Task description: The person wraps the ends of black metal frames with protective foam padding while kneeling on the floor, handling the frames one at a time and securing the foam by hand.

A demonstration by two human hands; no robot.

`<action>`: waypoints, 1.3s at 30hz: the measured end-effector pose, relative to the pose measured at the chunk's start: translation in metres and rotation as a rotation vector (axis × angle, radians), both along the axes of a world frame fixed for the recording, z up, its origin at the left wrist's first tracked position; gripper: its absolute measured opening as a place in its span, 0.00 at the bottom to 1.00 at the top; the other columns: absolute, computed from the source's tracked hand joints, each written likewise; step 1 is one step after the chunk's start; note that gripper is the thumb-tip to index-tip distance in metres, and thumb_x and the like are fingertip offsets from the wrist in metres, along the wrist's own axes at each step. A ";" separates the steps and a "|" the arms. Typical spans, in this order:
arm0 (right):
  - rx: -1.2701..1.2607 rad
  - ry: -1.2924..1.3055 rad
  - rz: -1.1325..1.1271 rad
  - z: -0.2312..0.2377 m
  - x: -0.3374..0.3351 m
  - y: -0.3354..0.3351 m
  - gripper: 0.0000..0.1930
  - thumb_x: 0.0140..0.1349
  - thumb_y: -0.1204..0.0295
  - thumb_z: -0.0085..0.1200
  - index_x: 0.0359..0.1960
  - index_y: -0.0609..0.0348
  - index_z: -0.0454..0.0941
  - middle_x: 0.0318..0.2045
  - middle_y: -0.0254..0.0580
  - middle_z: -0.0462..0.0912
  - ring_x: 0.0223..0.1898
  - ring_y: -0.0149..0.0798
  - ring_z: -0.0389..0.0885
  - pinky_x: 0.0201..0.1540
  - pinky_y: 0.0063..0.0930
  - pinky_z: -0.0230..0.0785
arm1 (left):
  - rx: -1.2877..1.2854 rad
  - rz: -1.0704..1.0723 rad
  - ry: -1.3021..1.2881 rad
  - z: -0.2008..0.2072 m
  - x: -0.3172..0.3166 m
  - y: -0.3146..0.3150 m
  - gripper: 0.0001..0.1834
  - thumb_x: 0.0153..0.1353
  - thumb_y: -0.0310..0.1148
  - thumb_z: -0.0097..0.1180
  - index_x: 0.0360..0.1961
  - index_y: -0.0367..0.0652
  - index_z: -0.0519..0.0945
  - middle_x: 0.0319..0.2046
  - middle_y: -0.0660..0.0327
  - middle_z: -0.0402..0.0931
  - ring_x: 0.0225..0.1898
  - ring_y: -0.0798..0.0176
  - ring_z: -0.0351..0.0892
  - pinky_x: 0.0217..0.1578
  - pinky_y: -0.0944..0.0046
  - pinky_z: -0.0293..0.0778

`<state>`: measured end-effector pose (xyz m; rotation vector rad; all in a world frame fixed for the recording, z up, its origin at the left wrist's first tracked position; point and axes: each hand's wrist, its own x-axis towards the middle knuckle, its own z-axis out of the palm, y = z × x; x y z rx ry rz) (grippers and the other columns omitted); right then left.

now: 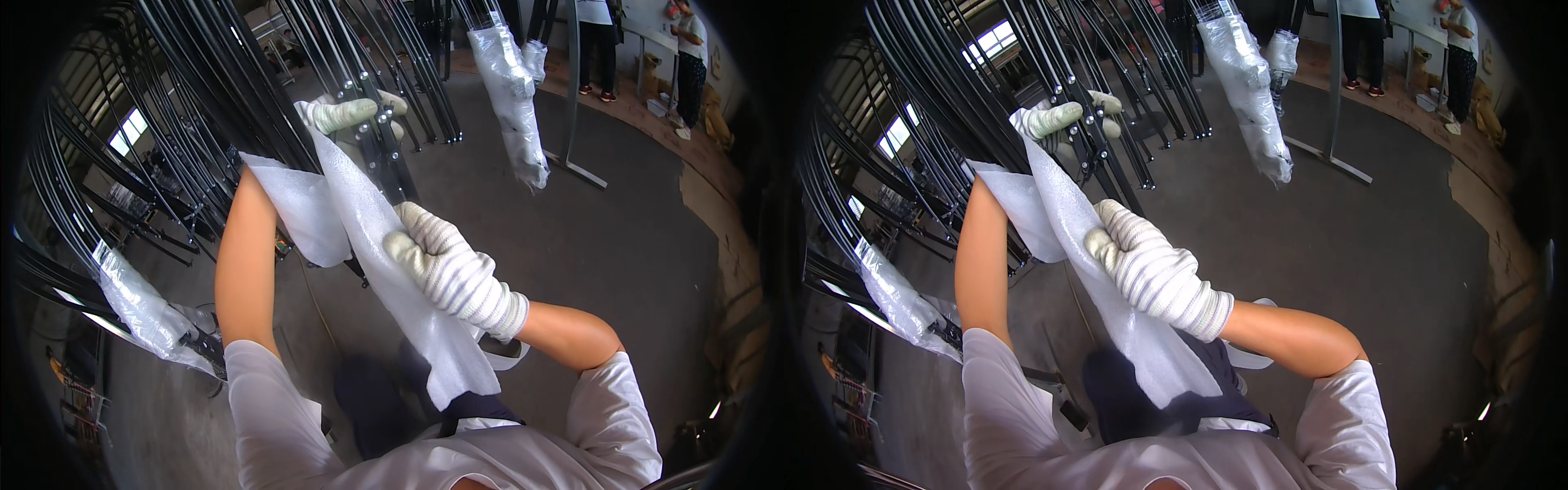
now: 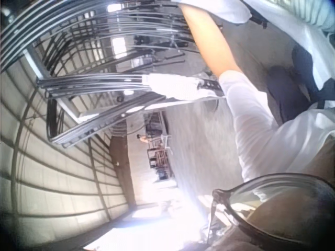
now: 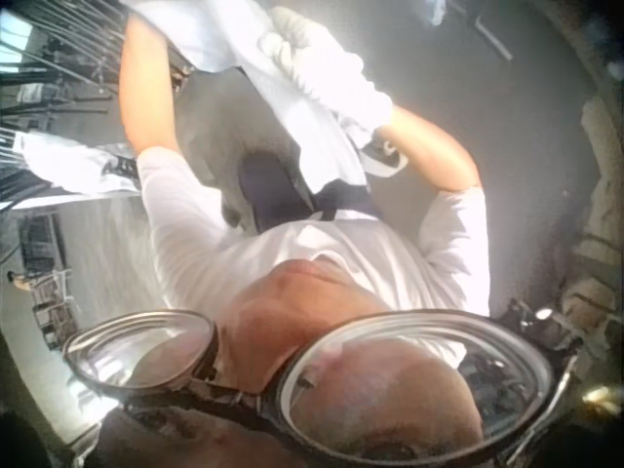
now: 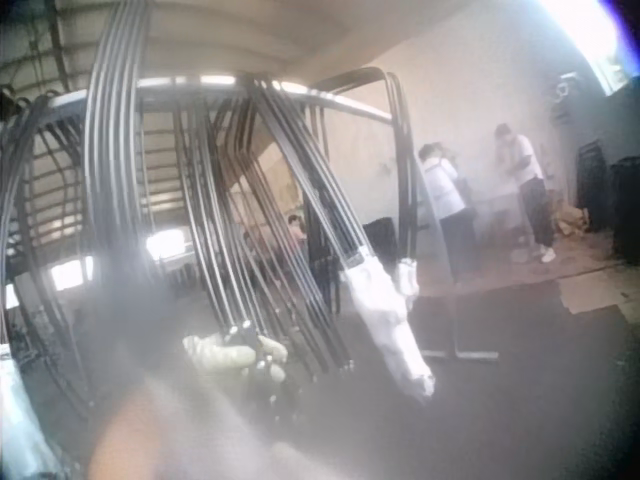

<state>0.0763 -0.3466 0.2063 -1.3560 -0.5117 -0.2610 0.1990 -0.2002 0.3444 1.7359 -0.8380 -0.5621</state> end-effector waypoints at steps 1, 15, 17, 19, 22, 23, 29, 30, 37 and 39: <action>-0.024 0.055 0.091 0.000 0.008 -0.004 0.18 0.60 0.69 0.50 0.48 0.70 0.68 0.38 0.44 0.77 0.38 0.29 0.73 0.42 0.22 0.66 | 0.036 0.017 0.017 0.000 0.000 0.002 0.27 0.57 0.44 0.54 0.54 0.41 0.67 0.42 0.56 0.76 0.41 0.66 0.78 0.36 0.69 0.78; -0.710 -0.119 -0.405 0.027 0.019 -0.030 0.15 0.57 0.59 0.48 0.23 0.59 0.75 0.18 0.49 0.75 0.24 0.50 0.75 0.28 0.40 0.65 | -0.193 -0.008 -0.112 -0.010 0.013 -0.006 0.16 0.55 0.37 0.57 0.42 0.42 0.76 0.34 0.58 0.78 0.34 0.62 0.80 0.36 0.65 0.78; -0.750 -0.097 -0.433 0.030 0.024 -0.032 0.15 0.57 0.60 0.49 0.26 0.60 0.76 0.19 0.49 0.76 0.24 0.46 0.76 0.29 0.35 0.66 | -0.194 0.020 -0.072 -0.008 0.009 -0.003 0.15 0.55 0.37 0.57 0.42 0.42 0.77 0.34 0.58 0.78 0.34 0.62 0.80 0.36 0.64 0.78; -0.766 -0.072 -0.433 0.032 0.028 -0.033 0.15 0.57 0.60 0.50 0.31 0.63 0.77 0.20 0.48 0.76 0.22 0.40 0.76 0.30 0.28 0.67 | -0.197 0.043 -0.041 -0.007 0.006 0.000 0.15 0.55 0.37 0.57 0.41 0.42 0.77 0.34 0.58 0.78 0.33 0.62 0.80 0.36 0.64 0.78; -0.654 -0.036 -0.350 0.030 0.029 -0.030 0.14 0.56 0.60 0.50 0.30 0.59 0.78 0.21 0.48 0.77 0.25 0.45 0.77 0.32 0.33 0.68 | -0.209 0.069 -0.001 -0.007 0.004 0.002 0.15 0.55 0.37 0.57 0.41 0.42 0.77 0.34 0.57 0.78 0.33 0.62 0.80 0.36 0.64 0.78; -0.623 -0.002 -0.327 0.030 0.029 -0.028 0.14 0.56 0.60 0.49 0.29 0.57 0.79 0.22 0.48 0.77 0.27 0.48 0.77 0.32 0.35 0.68 | -0.211 0.077 0.007 -0.008 0.004 0.002 0.15 0.55 0.37 0.57 0.41 0.42 0.77 0.34 0.57 0.78 0.33 0.62 0.80 0.36 0.64 0.78; -0.664 0.037 -0.266 0.027 0.030 -0.028 0.16 0.56 0.57 0.50 0.32 0.57 0.79 0.22 0.46 0.78 0.26 0.43 0.78 0.32 0.32 0.68 | -0.160 0.147 -0.136 -0.012 0.014 -0.004 0.17 0.56 0.39 0.55 0.42 0.40 0.76 0.34 0.56 0.78 0.33 0.63 0.80 0.36 0.63 0.78; -0.615 0.079 -0.254 0.027 0.031 -0.029 0.16 0.55 0.57 0.50 0.32 0.58 0.79 0.21 0.46 0.78 0.25 0.43 0.78 0.32 0.31 0.68 | -0.199 0.025 -0.099 -0.013 0.014 -0.004 0.18 0.56 0.40 0.55 0.43 0.40 0.75 0.34 0.56 0.78 0.32 0.63 0.80 0.36 0.63 0.78; -0.547 0.187 -0.233 0.032 0.042 -0.044 0.19 0.54 0.55 0.52 0.35 0.61 0.79 0.23 0.44 0.80 0.26 0.36 0.78 0.33 0.27 0.68 | -0.147 -0.128 0.044 -0.006 0.018 -0.004 0.25 0.59 0.48 0.49 0.47 0.36 0.73 0.40 0.52 0.76 0.38 0.63 0.78 0.43 0.64 0.76; -0.552 0.210 -0.212 0.038 0.045 -0.050 0.22 0.52 0.53 0.54 0.36 0.62 0.79 0.24 0.44 0.81 0.28 0.35 0.79 0.35 0.27 0.69 | -0.150 -0.119 -0.037 -0.006 0.016 -0.006 0.26 0.59 0.49 0.47 0.47 0.36 0.73 0.40 0.52 0.76 0.37 0.63 0.79 0.42 0.65 0.76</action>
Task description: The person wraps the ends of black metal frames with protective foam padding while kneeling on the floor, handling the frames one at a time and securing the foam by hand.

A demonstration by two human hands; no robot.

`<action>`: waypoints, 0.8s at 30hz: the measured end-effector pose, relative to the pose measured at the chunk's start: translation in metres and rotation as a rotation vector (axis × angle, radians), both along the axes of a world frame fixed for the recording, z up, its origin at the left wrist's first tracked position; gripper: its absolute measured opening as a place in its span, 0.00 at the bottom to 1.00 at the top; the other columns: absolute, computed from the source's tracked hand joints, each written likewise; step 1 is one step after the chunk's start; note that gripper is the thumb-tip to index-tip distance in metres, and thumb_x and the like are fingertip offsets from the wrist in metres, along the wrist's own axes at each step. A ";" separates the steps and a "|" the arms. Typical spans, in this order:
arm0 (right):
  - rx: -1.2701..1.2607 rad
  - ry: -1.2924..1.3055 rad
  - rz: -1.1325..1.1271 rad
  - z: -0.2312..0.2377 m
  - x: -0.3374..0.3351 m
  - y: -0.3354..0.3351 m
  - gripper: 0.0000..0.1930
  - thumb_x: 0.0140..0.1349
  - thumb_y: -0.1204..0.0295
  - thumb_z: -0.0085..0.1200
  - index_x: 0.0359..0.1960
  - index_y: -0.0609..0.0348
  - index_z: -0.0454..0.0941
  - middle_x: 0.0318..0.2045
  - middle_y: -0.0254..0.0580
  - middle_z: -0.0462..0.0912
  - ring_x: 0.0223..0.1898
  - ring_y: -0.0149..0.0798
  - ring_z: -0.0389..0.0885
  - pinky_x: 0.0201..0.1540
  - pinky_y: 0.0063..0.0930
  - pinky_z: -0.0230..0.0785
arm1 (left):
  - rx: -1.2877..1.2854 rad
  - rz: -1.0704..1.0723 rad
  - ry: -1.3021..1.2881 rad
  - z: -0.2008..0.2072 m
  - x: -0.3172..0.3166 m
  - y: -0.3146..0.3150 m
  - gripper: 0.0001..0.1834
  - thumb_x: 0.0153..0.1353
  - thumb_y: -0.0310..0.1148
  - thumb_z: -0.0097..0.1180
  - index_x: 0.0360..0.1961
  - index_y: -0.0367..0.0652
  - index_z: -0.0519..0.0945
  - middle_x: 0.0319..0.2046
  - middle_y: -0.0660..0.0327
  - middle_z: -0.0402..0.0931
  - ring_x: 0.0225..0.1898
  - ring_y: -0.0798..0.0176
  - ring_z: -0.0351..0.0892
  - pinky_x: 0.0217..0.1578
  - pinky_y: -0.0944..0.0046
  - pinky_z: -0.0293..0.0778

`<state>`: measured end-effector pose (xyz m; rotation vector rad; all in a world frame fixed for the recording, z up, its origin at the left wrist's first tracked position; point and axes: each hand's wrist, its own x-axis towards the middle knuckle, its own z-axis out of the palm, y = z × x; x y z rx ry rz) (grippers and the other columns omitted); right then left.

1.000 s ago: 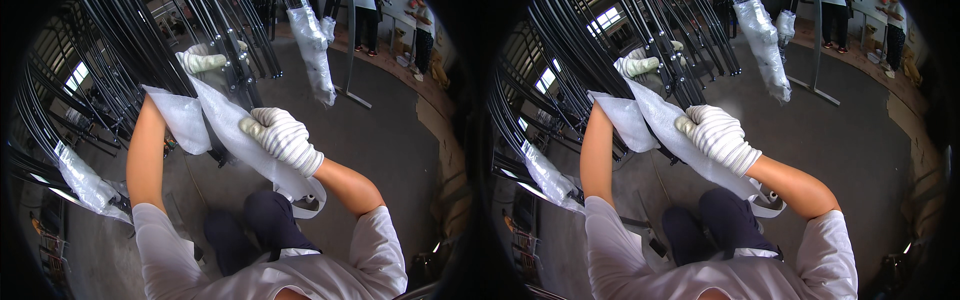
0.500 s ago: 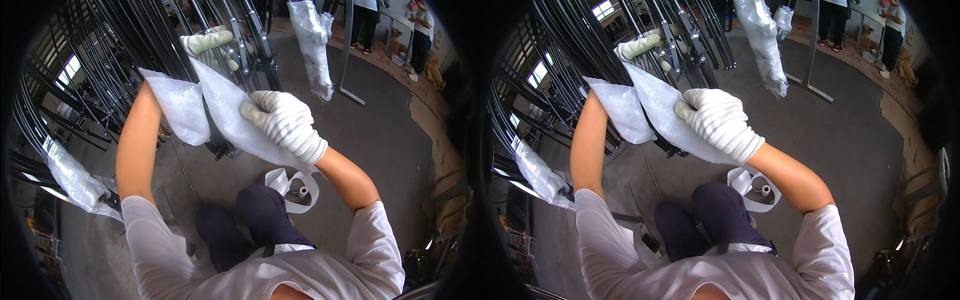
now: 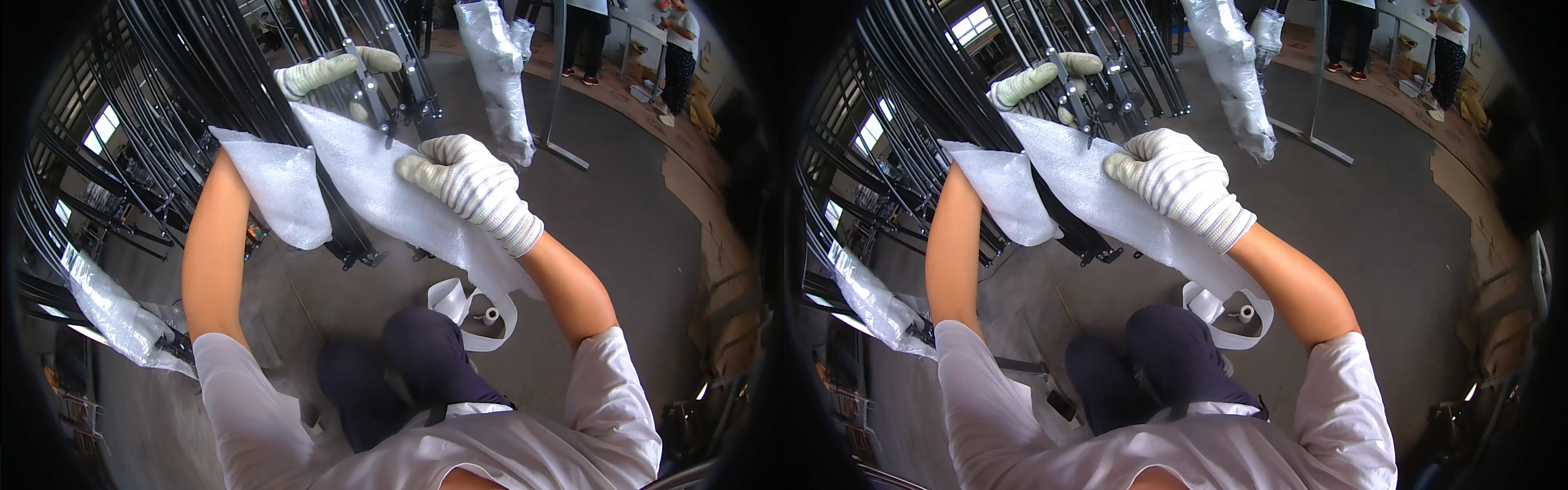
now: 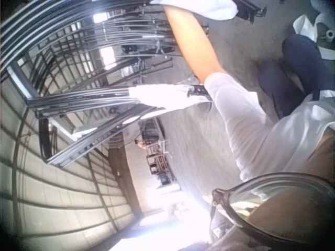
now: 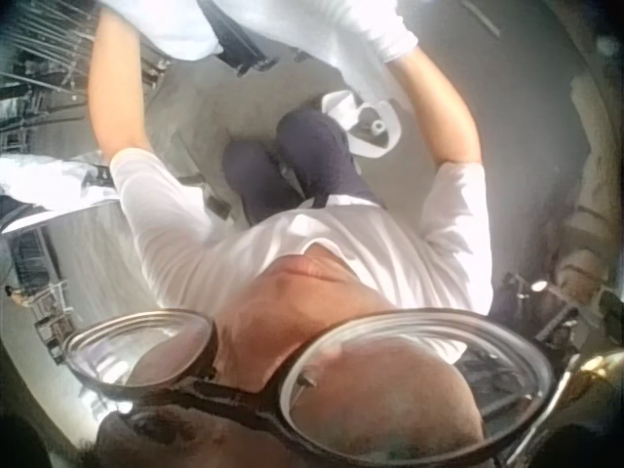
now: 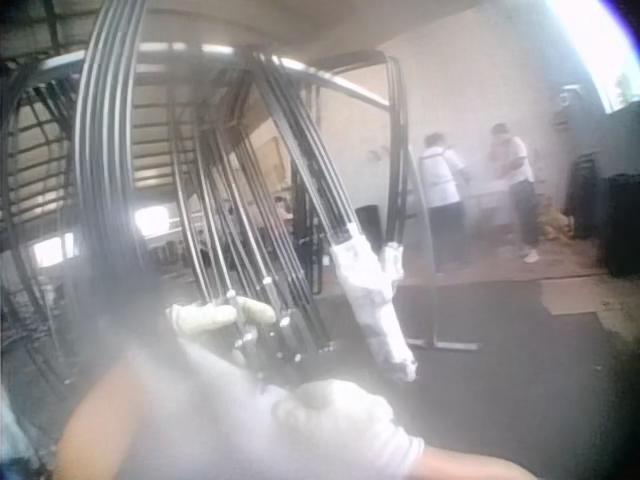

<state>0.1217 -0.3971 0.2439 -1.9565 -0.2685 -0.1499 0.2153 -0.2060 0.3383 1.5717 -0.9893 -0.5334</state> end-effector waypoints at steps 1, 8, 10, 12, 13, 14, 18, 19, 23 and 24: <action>-0.033 0.003 0.000 0.003 0.002 -0.004 0.23 0.52 0.53 0.54 0.36 0.62 0.79 0.25 0.44 0.81 0.28 0.35 0.79 0.35 0.27 0.69 | -0.011 0.013 -0.052 0.000 -0.002 -0.001 0.27 0.59 0.50 0.46 0.47 0.36 0.73 0.41 0.52 0.75 0.37 0.63 0.79 0.41 0.65 0.77; -0.075 -0.030 -0.067 0.013 0.014 -0.016 0.27 0.48 0.50 0.57 0.39 0.63 0.78 0.27 0.46 0.81 0.31 0.37 0.79 0.39 0.26 0.69 | -0.086 0.131 -0.255 -0.007 -0.016 -0.003 0.37 0.58 0.62 0.36 0.45 0.34 0.74 0.40 0.52 0.76 0.38 0.61 0.78 0.42 0.65 0.76; -0.082 -0.053 -0.090 0.013 0.017 -0.017 0.28 0.48 0.50 0.57 0.40 0.63 0.78 0.29 0.46 0.81 0.32 0.37 0.79 0.40 0.26 0.69 | -0.101 0.061 -0.179 -0.007 -0.011 0.001 0.40 0.56 0.64 0.36 0.46 0.33 0.73 0.39 0.51 0.76 0.44 0.60 0.76 0.47 0.63 0.73; -0.096 -0.092 -0.121 0.013 0.018 -0.020 0.28 0.48 0.49 0.58 0.39 0.64 0.77 0.29 0.45 0.81 0.33 0.37 0.79 0.40 0.27 0.68 | -0.077 0.172 -0.262 -0.009 -0.002 0.006 0.46 0.52 0.71 0.31 0.43 0.33 0.75 0.38 0.49 0.76 0.41 0.59 0.77 0.45 0.63 0.75; -0.106 -0.094 -0.130 0.013 0.018 -0.021 0.28 0.48 0.49 0.58 0.39 0.64 0.77 0.29 0.45 0.81 0.33 0.37 0.79 0.39 0.27 0.68 | -0.081 0.176 -0.261 -0.010 0.006 0.007 0.46 0.51 0.71 0.32 0.42 0.33 0.76 0.37 0.48 0.76 0.39 0.59 0.78 0.42 0.63 0.76; -0.114 -0.099 -0.148 0.013 0.017 -0.023 0.28 0.48 0.49 0.58 0.38 0.65 0.78 0.28 0.45 0.81 0.33 0.37 0.79 0.39 0.27 0.68 | -0.085 0.179 -0.261 -0.009 0.014 0.008 0.46 0.50 0.72 0.33 0.42 0.34 0.76 0.36 0.48 0.77 0.38 0.60 0.78 0.40 0.63 0.78; 0.153 -0.168 -0.115 0.008 0.011 -0.022 0.20 0.49 0.57 0.61 0.32 0.63 0.78 0.23 0.37 0.79 0.27 0.27 0.74 0.33 0.22 0.67 | -0.014 0.244 -0.276 -0.006 0.034 0.011 0.49 0.49 0.74 0.30 0.43 0.34 0.75 0.34 0.48 0.77 0.37 0.59 0.78 0.38 0.63 0.78; 0.254 -0.181 -0.109 0.005 0.010 -0.020 0.18 0.49 0.59 0.61 0.31 0.63 0.78 0.23 0.35 0.78 0.26 0.25 0.73 0.32 0.21 0.66 | -0.058 0.132 -0.263 -0.006 0.034 0.011 0.49 0.49 0.74 0.30 0.44 0.34 0.75 0.33 0.49 0.76 0.37 0.59 0.78 0.38 0.64 0.78; 0.525 -0.272 -0.081 -0.004 0.012 -0.014 0.13 0.51 0.64 0.61 0.27 0.62 0.76 0.20 0.30 0.75 0.24 0.21 0.68 0.29 0.19 0.65 | -0.273 -0.124 0.003 -0.010 0.022 0.007 0.51 0.45 0.73 0.42 0.50 0.30 0.69 0.27 0.55 0.76 0.32 0.62 0.78 0.33 0.67 0.79; 0.554 -0.303 -0.075 -0.006 0.014 -0.014 0.12 0.51 0.64 0.60 0.26 0.62 0.76 0.20 0.29 0.75 0.24 0.21 0.68 0.28 0.19 0.65 | -0.270 -0.116 -0.008 -0.011 0.019 0.005 0.52 0.44 0.73 0.43 0.51 0.30 0.67 0.27 0.55 0.76 0.32 0.62 0.79 0.32 0.68 0.79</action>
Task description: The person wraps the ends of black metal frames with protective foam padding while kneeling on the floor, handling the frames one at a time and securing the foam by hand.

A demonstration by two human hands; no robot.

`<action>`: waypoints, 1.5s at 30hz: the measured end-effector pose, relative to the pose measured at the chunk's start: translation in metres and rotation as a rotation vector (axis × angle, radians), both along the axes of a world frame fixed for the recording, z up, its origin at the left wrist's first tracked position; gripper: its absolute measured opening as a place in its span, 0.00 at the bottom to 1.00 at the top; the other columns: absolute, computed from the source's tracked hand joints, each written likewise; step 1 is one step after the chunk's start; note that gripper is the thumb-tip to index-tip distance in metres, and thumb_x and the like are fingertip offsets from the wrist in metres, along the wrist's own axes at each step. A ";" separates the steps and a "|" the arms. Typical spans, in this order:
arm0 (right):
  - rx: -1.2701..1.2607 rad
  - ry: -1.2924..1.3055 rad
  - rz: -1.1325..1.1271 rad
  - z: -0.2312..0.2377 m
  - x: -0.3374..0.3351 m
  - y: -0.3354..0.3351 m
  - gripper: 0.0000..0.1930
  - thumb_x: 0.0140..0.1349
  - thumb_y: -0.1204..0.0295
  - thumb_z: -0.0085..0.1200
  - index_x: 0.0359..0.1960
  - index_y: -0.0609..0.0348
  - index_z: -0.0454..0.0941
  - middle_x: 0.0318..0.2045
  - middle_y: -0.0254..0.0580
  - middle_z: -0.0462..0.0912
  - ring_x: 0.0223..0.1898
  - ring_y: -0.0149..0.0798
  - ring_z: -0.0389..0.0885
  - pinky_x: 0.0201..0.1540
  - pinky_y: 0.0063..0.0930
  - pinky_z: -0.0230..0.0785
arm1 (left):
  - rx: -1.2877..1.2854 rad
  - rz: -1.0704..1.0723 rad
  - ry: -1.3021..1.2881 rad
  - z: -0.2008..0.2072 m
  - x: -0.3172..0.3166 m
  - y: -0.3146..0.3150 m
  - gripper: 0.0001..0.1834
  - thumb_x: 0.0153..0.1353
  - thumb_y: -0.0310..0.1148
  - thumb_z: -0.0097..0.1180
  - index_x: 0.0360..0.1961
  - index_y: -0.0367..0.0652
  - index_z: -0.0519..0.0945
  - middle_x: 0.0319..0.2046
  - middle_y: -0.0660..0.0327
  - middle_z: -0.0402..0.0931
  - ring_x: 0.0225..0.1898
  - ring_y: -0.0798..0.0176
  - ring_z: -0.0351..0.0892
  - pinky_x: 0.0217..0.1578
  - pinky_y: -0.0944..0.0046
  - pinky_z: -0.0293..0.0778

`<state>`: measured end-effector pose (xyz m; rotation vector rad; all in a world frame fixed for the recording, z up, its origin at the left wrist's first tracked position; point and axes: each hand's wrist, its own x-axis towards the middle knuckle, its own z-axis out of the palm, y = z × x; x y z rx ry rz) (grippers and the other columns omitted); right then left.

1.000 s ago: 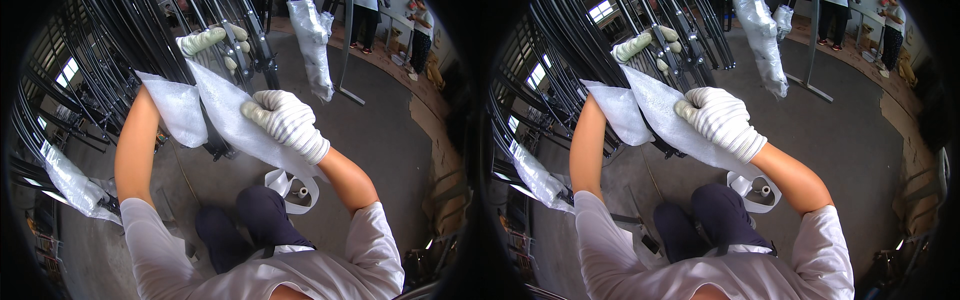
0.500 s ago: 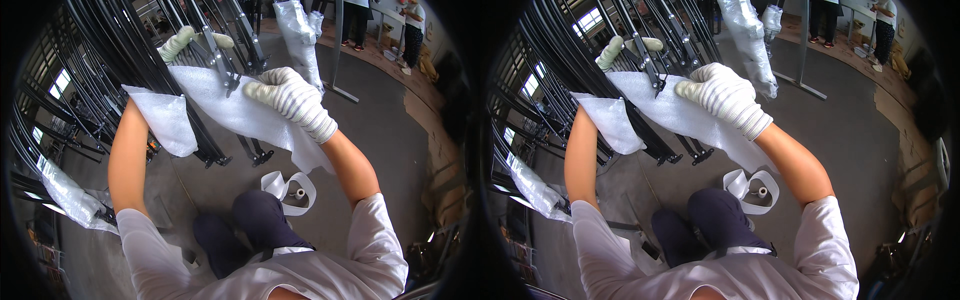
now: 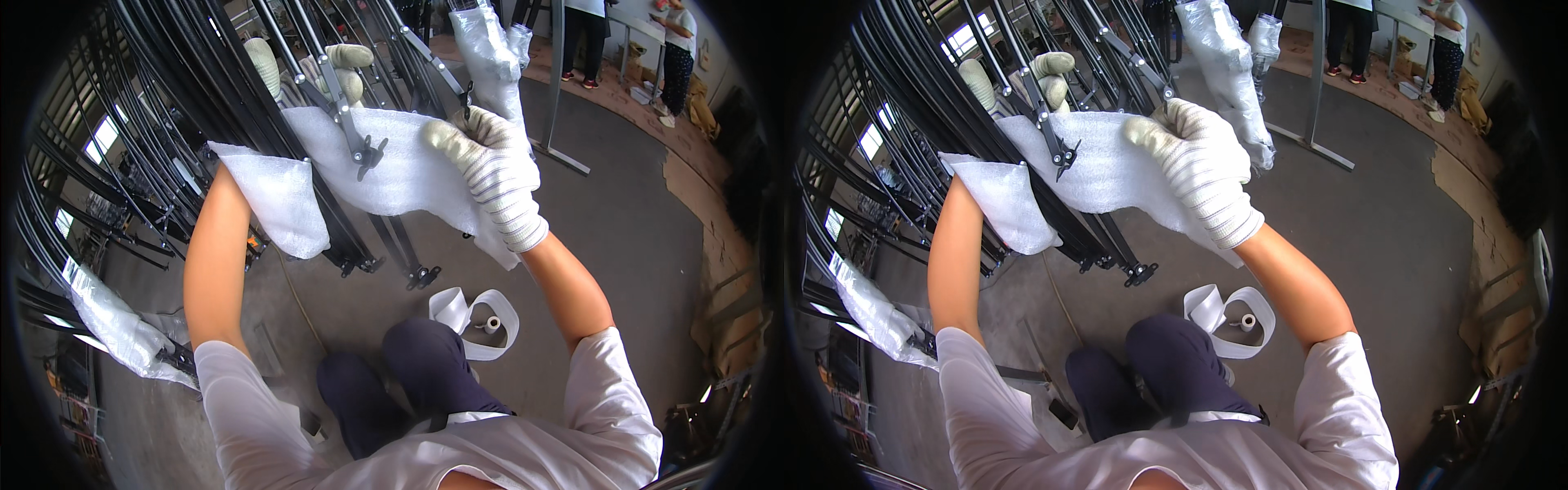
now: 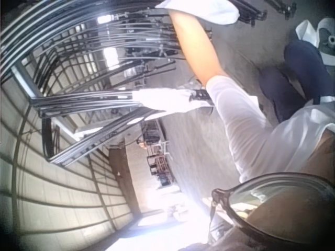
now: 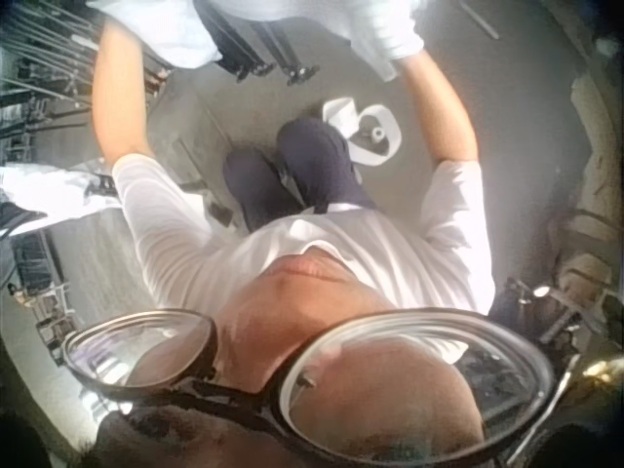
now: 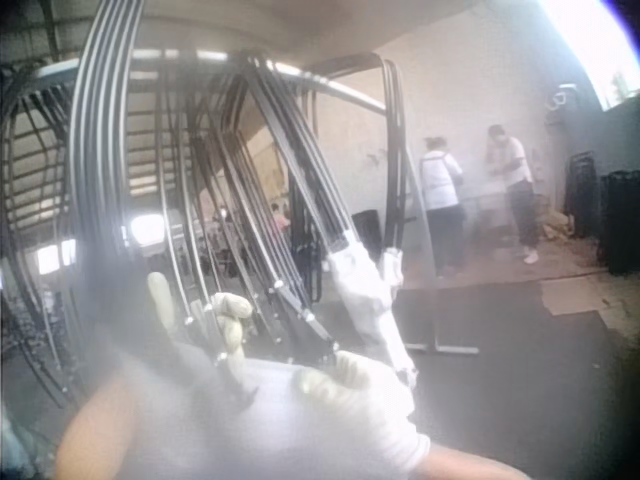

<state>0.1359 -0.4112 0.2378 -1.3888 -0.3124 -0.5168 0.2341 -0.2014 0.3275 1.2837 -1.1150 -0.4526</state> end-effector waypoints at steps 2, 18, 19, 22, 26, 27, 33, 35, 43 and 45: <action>-0.163 -0.004 -0.049 -0.003 0.005 -0.005 0.14 0.52 0.62 0.60 0.28 0.61 0.75 0.22 0.28 0.75 0.25 0.21 0.68 0.30 0.19 0.65 | -0.007 0.058 0.015 -0.001 -0.004 -0.003 0.54 0.42 0.74 0.43 0.53 0.29 0.64 0.28 0.55 0.76 0.31 0.62 0.79 0.31 0.70 0.79; -0.345 -0.229 0.221 -0.006 0.007 0.016 0.12 0.48 0.66 0.61 0.26 0.60 0.75 0.31 0.34 0.71 0.32 0.31 0.72 0.36 0.25 0.65 | 0.101 -0.205 0.139 -0.008 0.009 -0.009 0.38 0.52 0.57 0.52 0.50 0.32 0.66 0.30 0.53 0.75 0.31 0.62 0.79 0.29 0.69 0.79; -0.400 -0.241 0.157 -0.006 0.003 0.019 0.11 0.48 0.67 0.61 0.26 0.60 0.74 0.31 0.35 0.71 0.31 0.33 0.72 0.36 0.26 0.65 | 0.120 -0.215 0.142 -0.009 0.010 -0.009 0.37 0.52 0.56 0.52 0.50 0.32 0.66 0.30 0.53 0.75 0.31 0.62 0.79 0.29 0.69 0.79; -0.443 -0.253 0.009 -0.004 -0.006 0.026 0.11 0.47 0.67 0.61 0.26 0.59 0.74 0.31 0.37 0.71 0.31 0.36 0.72 0.35 0.27 0.65 | 0.177 -0.254 0.158 -0.008 0.019 -0.010 0.35 0.53 0.55 0.52 0.49 0.32 0.66 0.30 0.53 0.75 0.31 0.62 0.79 0.29 0.69 0.79; -0.380 -0.180 0.006 -0.001 -0.015 0.032 0.10 0.46 0.67 0.61 0.25 0.58 0.74 0.26 0.38 0.71 0.28 0.38 0.72 0.32 0.29 0.66 | 0.266 -0.348 0.212 -0.011 0.040 -0.008 0.33 0.54 0.52 0.53 0.49 0.32 0.67 0.30 0.53 0.75 0.31 0.62 0.79 0.29 0.69 0.79; -0.386 -0.172 -0.005 0.000 -0.017 0.031 0.09 0.47 0.68 0.60 0.26 0.58 0.74 0.24 0.39 0.72 0.27 0.38 0.72 0.31 0.28 0.65 | 0.286 -0.394 0.235 -0.011 0.047 -0.008 0.33 0.54 0.52 0.53 0.49 0.32 0.67 0.30 0.53 0.75 0.31 0.62 0.79 0.29 0.69 0.79; -0.109 0.081 0.382 -0.004 -0.028 0.040 0.11 0.50 0.67 0.59 0.24 0.62 0.73 0.17 0.32 0.69 0.21 0.25 0.64 0.26 0.23 0.61 | 0.395 -0.458 0.229 -0.008 0.070 -0.002 0.16 0.53 0.39 0.57 0.37 0.38 0.71 0.25 0.56 0.73 0.30 0.60 0.76 0.37 0.60 0.75; -0.037 0.141 0.538 -0.006 -0.029 0.044 0.11 0.52 0.66 0.58 0.23 0.61 0.73 0.17 0.31 0.69 0.22 0.22 0.63 0.25 0.22 0.61 | 0.366 -0.441 0.178 -0.007 0.066 0.000 0.15 0.52 0.38 0.58 0.34 0.39 0.71 0.23 0.57 0.73 0.30 0.59 0.75 0.42 0.57 0.73; -0.159 0.093 0.350 -0.007 -0.037 0.049 0.10 0.52 0.66 0.57 0.25 0.60 0.73 0.16 0.34 0.70 0.21 0.23 0.64 0.25 0.23 0.61 | 0.237 -0.391 0.002 -0.005 0.039 -0.003 0.18 0.51 0.31 0.59 0.40 0.35 0.68 0.24 0.57 0.74 0.34 0.60 0.78 0.43 0.57 0.74; -0.144 0.115 0.363 -0.003 -0.040 0.047 0.10 0.52 0.66 0.57 0.25 0.60 0.73 0.16 0.32 0.70 0.21 0.23 0.63 0.25 0.23 0.61 | 0.125 -0.585 0.082 -0.005 0.038 -0.007 0.19 0.50 0.31 0.59 0.40 0.34 0.68 0.26 0.56 0.74 0.36 0.59 0.78 0.44 0.56 0.74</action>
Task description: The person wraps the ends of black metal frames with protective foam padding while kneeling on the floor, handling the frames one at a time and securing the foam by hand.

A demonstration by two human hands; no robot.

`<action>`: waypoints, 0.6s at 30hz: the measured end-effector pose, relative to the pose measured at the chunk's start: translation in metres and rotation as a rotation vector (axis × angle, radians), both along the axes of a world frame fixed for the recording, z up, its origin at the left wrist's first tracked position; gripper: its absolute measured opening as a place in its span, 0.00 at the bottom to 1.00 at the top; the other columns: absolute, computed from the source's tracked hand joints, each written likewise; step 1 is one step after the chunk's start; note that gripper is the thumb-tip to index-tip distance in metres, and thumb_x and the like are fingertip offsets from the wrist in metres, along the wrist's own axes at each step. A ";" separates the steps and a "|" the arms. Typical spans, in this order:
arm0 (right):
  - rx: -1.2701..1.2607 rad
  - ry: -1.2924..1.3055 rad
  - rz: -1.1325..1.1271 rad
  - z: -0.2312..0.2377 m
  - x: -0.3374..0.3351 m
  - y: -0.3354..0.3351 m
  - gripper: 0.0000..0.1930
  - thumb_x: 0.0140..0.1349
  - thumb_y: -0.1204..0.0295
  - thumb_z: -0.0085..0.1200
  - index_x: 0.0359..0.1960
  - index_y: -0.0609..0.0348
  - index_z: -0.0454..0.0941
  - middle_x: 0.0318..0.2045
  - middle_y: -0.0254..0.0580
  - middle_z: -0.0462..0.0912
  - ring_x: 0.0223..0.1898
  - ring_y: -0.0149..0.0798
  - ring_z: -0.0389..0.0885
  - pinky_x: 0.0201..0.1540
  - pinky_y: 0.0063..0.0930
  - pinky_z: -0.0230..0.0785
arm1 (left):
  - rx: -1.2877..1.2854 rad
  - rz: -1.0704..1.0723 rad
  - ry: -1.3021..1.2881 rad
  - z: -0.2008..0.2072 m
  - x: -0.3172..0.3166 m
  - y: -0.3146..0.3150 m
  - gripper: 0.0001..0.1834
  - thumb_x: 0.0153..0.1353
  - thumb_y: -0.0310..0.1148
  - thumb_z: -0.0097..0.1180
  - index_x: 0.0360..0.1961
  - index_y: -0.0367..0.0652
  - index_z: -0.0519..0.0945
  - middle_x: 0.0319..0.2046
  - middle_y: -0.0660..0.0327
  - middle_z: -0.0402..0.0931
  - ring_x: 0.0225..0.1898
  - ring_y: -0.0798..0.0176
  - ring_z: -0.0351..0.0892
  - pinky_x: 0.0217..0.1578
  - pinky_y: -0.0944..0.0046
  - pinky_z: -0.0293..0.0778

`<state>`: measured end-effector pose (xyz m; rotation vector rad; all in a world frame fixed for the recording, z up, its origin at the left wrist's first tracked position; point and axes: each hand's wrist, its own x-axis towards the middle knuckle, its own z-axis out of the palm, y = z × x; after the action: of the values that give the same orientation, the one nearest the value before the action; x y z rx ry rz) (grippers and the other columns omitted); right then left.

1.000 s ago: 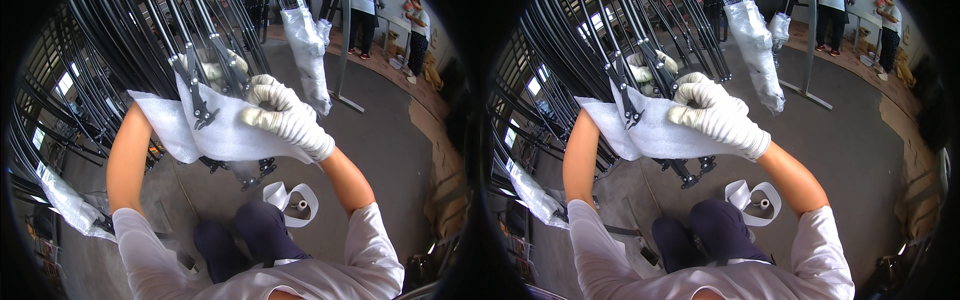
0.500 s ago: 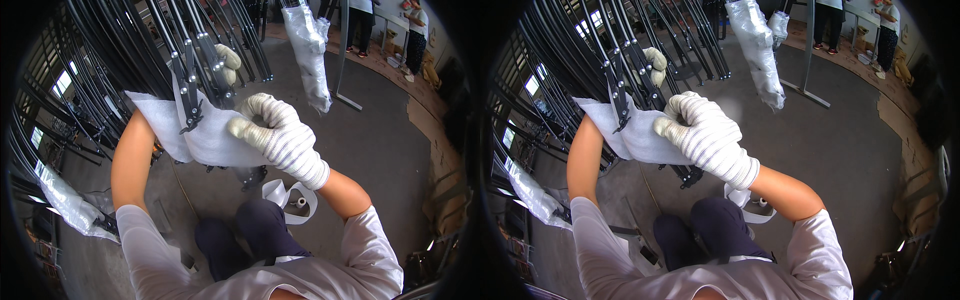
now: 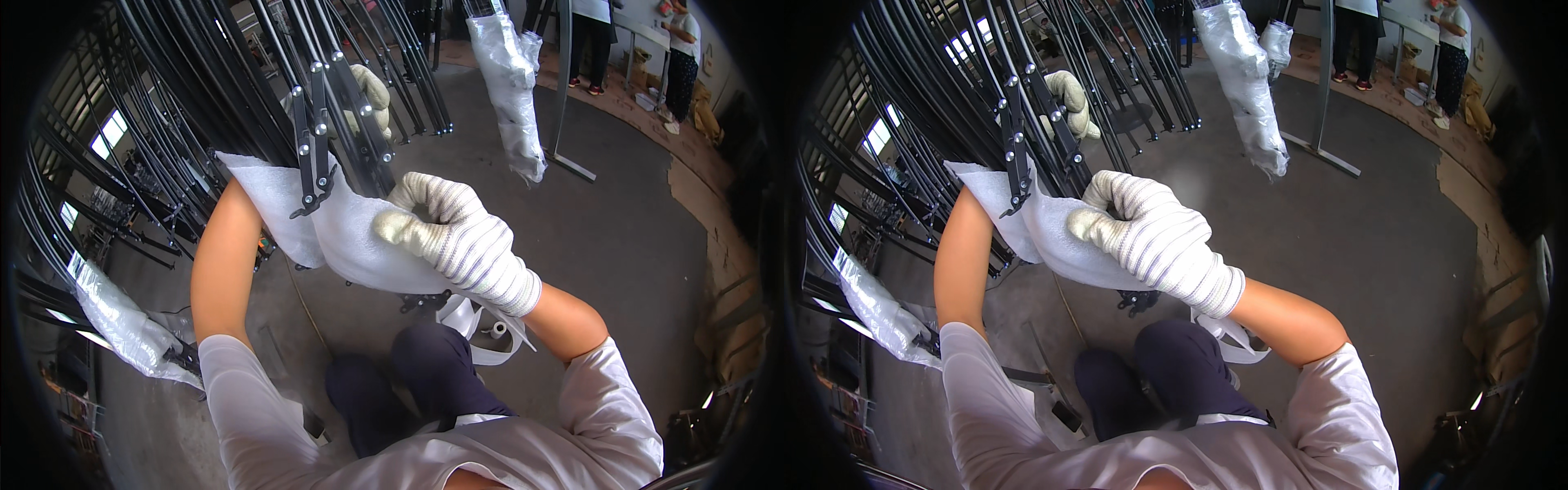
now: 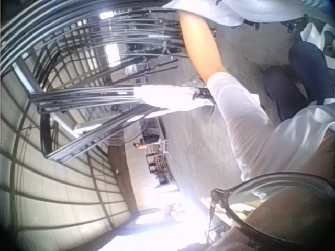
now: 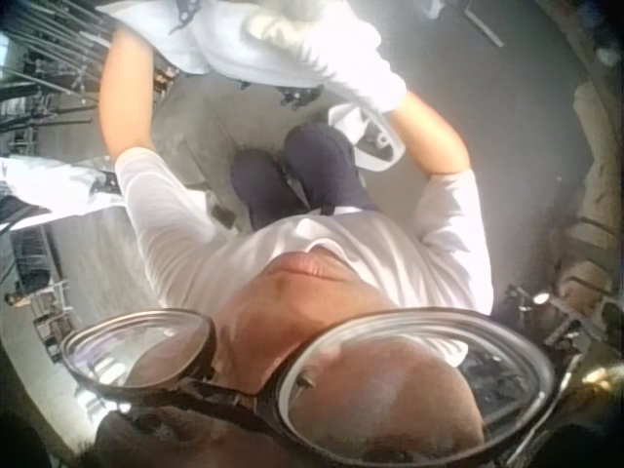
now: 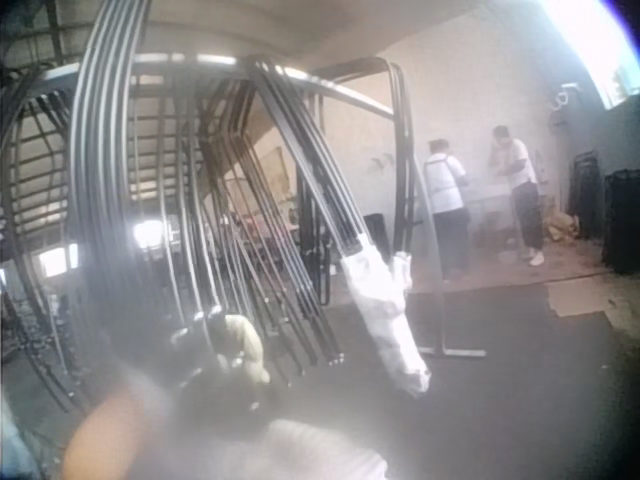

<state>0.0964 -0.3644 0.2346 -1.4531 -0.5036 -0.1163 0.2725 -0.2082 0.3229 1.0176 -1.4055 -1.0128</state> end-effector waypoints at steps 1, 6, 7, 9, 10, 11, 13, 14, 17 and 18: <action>0.008 -0.023 0.041 0.002 -0.002 -0.002 0.11 0.53 0.66 0.57 0.25 0.60 0.73 0.16 0.32 0.70 0.21 0.22 0.63 0.25 0.22 0.61 | -0.024 0.022 0.000 0.001 0.001 -0.001 0.19 0.50 0.31 0.60 0.40 0.34 0.67 0.28 0.55 0.74 0.38 0.58 0.77 0.45 0.56 0.74; 0.003 -0.008 0.113 0.007 -0.010 -0.002 0.11 0.54 0.65 0.56 0.25 0.61 0.73 0.15 0.29 0.67 0.21 0.21 0.61 0.23 0.21 0.59 | -0.114 0.170 -0.250 0.001 -0.003 -0.002 0.17 0.52 0.27 0.57 0.43 0.35 0.69 0.36 0.54 0.74 0.46 0.58 0.74 0.47 0.59 0.73; -0.006 -0.014 0.116 0.007 -0.009 -0.001 0.11 0.54 0.65 0.56 0.25 0.61 0.73 0.15 0.29 0.67 0.21 0.21 0.61 0.23 0.21 0.59 | -0.132 0.235 -0.288 0.001 -0.005 0.000 0.15 0.52 0.23 0.57 0.41 0.37 0.70 0.36 0.54 0.74 0.46 0.58 0.74 0.46 0.60 0.73; -0.035 -0.005 0.069 0.005 -0.007 0.001 0.11 0.54 0.65 0.55 0.25 0.61 0.73 0.16 0.30 0.67 0.21 0.22 0.60 0.24 0.21 0.59 | -0.124 0.397 -0.341 0.001 -0.010 -0.001 0.14 0.44 0.22 0.59 0.33 0.40 0.71 0.30 0.55 0.72 0.37 0.59 0.75 0.38 0.60 0.75; -0.005 -0.017 0.067 0.004 -0.005 0.001 0.11 0.54 0.65 0.55 0.25 0.61 0.73 0.16 0.31 0.66 0.21 0.22 0.60 0.24 0.21 0.59 | -0.113 0.478 -0.361 0.002 -0.014 -0.001 0.13 0.40 0.21 0.60 0.29 0.41 0.71 0.27 0.55 0.72 0.33 0.60 0.75 0.33 0.60 0.76; 0.017 -0.009 0.064 0.003 -0.004 0.002 0.11 0.55 0.65 0.55 0.25 0.61 0.72 0.16 0.31 0.66 0.21 0.22 0.60 0.24 0.21 0.59 | -0.099 0.559 -0.394 0.001 -0.018 0.000 0.12 0.39 0.20 0.58 0.27 0.42 0.71 0.26 0.56 0.71 0.32 0.60 0.74 0.31 0.60 0.75; -0.018 -0.035 0.021 0.001 -0.002 0.003 0.12 0.55 0.64 0.55 0.25 0.60 0.72 0.17 0.30 0.66 0.22 0.22 0.60 0.25 0.21 0.59 | -0.091 0.500 -0.168 0.004 -0.026 0.000 0.13 0.39 0.18 0.57 0.28 0.43 0.71 0.28 0.56 0.71 0.32 0.60 0.74 0.32 0.61 0.76; -0.006 -0.026 0.027 0.000 -0.001 0.003 0.12 0.55 0.64 0.55 0.25 0.60 0.72 0.17 0.30 0.66 0.22 0.22 0.60 0.25 0.20 0.59 | -0.079 0.569 -0.347 0.004 -0.030 0.003 0.12 0.43 0.16 0.53 0.29 0.43 0.71 0.30 0.56 0.72 0.33 0.61 0.75 0.32 0.63 0.76; -0.010 -0.031 0.017 -0.001 0.003 0.001 0.12 0.54 0.64 0.56 0.25 0.60 0.72 0.17 0.28 0.67 0.22 0.22 0.60 0.25 0.20 0.59 | -0.057 0.294 -0.109 0.006 -0.036 0.007 0.14 0.54 0.25 0.55 0.42 0.38 0.72 0.41 0.50 0.73 0.40 0.61 0.77 0.41 0.66 0.77; -0.017 -0.038 0.009 -0.001 0.004 0.000 0.12 0.54 0.64 0.56 0.25 0.60 0.72 0.17 0.28 0.67 0.22 0.22 0.61 0.25 0.20 0.59 | 0.011 0.205 0.140 0.007 -0.035 0.006 0.17 0.51 0.23 0.58 0.43 0.42 0.72 0.42 0.56 0.71 0.43 0.61 0.75 0.47 0.65 0.75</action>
<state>0.1008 -0.3643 0.2340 -1.4677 -0.5428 -0.1330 0.2375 -0.2024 0.3296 1.0551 -1.1578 -0.9220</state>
